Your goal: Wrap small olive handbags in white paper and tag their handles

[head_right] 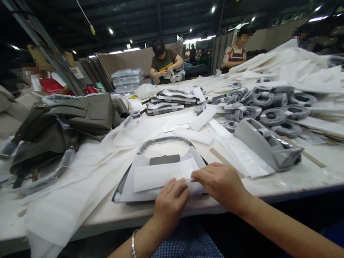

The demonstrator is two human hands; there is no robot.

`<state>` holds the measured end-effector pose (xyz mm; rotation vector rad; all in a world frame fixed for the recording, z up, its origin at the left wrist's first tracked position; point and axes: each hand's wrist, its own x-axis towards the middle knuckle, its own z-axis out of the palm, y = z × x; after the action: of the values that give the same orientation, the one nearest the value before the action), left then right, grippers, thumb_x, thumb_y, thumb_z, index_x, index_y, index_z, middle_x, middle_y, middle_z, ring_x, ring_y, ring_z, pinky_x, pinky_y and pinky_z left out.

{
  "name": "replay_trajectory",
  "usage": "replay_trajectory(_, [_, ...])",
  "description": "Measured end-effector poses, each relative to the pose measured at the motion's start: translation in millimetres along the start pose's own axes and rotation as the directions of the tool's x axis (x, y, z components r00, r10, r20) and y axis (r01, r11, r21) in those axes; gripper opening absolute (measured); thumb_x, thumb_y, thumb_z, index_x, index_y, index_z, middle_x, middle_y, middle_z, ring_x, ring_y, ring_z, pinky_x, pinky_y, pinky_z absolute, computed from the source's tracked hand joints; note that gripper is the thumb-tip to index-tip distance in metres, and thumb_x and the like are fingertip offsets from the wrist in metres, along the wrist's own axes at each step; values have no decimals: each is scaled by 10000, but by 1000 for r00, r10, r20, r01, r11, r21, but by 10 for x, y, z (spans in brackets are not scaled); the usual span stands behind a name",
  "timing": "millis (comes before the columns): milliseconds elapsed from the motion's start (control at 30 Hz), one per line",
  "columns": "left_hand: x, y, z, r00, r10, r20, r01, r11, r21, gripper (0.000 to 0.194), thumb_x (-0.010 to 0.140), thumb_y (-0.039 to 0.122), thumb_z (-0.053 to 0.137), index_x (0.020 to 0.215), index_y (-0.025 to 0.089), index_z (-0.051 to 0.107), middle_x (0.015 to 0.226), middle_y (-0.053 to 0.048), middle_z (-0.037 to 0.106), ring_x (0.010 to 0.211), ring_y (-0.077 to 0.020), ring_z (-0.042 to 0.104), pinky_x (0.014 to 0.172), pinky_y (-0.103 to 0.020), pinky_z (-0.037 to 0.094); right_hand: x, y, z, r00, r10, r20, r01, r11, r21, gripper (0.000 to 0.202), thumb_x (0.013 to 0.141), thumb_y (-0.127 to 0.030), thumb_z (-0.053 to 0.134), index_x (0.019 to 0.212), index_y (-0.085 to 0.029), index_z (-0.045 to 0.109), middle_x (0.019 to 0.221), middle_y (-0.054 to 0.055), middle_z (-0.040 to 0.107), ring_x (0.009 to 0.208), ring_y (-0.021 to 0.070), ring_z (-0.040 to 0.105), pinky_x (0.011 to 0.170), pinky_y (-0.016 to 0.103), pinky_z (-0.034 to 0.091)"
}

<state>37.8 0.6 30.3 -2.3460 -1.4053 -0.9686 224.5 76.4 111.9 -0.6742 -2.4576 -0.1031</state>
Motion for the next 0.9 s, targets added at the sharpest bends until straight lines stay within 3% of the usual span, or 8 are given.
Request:
replay_trajectory(167, [38, 0, -10, 1000, -21, -11, 21, 1000, -17, 136, 968, 132, 505, 951, 183, 630, 941, -25, 683, 904, -169, 660, 1021, -380, 511, 186, 181, 210, 983, 68, 171, -75, 997, 31, 90, 886, -194, 670, 838, -255, 714, 797, -50, 772, 722, 166, 715, 719, 288, 460])
replay_trajectory(333, [46, -14, 22, 998, -52, -33, 50, 998, -46, 106, 937, 110, 550, 924, 188, 620, 885, -15, 667, 836, -161, 640, 1012, -377, 511, 308, 276, 393, 947, 67, 314, -90, 994, 59, 58, 846, -208, 721, 810, -236, 684, 784, -31, 732, 785, 175, 678, 737, 305, 407])
replay_trajectory(433, [37, -19, 39, 997, -66, -35, 64, 997, -50, 100, 919, 102, 579, 897, 192, 617, 871, -8, 663, 820, -155, 637, 1016, -367, 504, 343, 349, 467, 936, 60, 347, -111, 985, 129, 46, 830, -215, 733, 825, -225, 688, 891, 13, 694, 890, 199, 629, 791, 318, 422])
replay_trajectory(600, [18, -36, 37, 997, -40, -65, 37, 999, -39, 94, 936, 144, 585, 991, 189, 647, 1081, -34, 703, 915, -178, 659, 952, -331, 535, 361, 454, 541, 915, 105, 390, -216, 944, 251, 61, 801, -189, 740, 789, -217, 687, 961, 31, 638, 979, 216, 557, 855, 333, 444])
replay_trajectory(700, [7, -49, 32, 998, -38, -58, 37, 999, -34, 225, 961, 184, 564, 1176, 181, 631, 1212, -62, 686, 987, -203, 663, 863, -316, 567, 362, 459, 553, 903, 129, 411, -251, 932, 260, 51, 808, -185, 722, 793, -215, 683, 947, 28, 632, 965, 215, 549, 842, 336, 443])
replay_trajectory(767, [5, -58, 28, 999, -21, -25, 20, 999, -31, 298, 984, 196, 522, 1271, 163, 594, 1214, -76, 692, 1003, -211, 663, 845, -324, 575, 368, 445, 547, 892, 146, 429, -275, 927, 256, 44, 812, -188, 716, 798, -211, 682, 948, 32, 631, 967, 220, 547, 836, 337, 439])
replay_trajectory(900, [7, -55, 3, 999, 22, 30, -22, 1000, -15, 318, 1023, 204, 408, 1241, 112, 620, 1218, -90, 695, 1058, -218, 646, 903, -335, 564, 386, 417, 532, 882, 171, 440, -299, 924, 239, 43, 815, -200, 720, 799, -201, 680, 953, 41, 635, 968, 227, 549, 833, 336, 435])
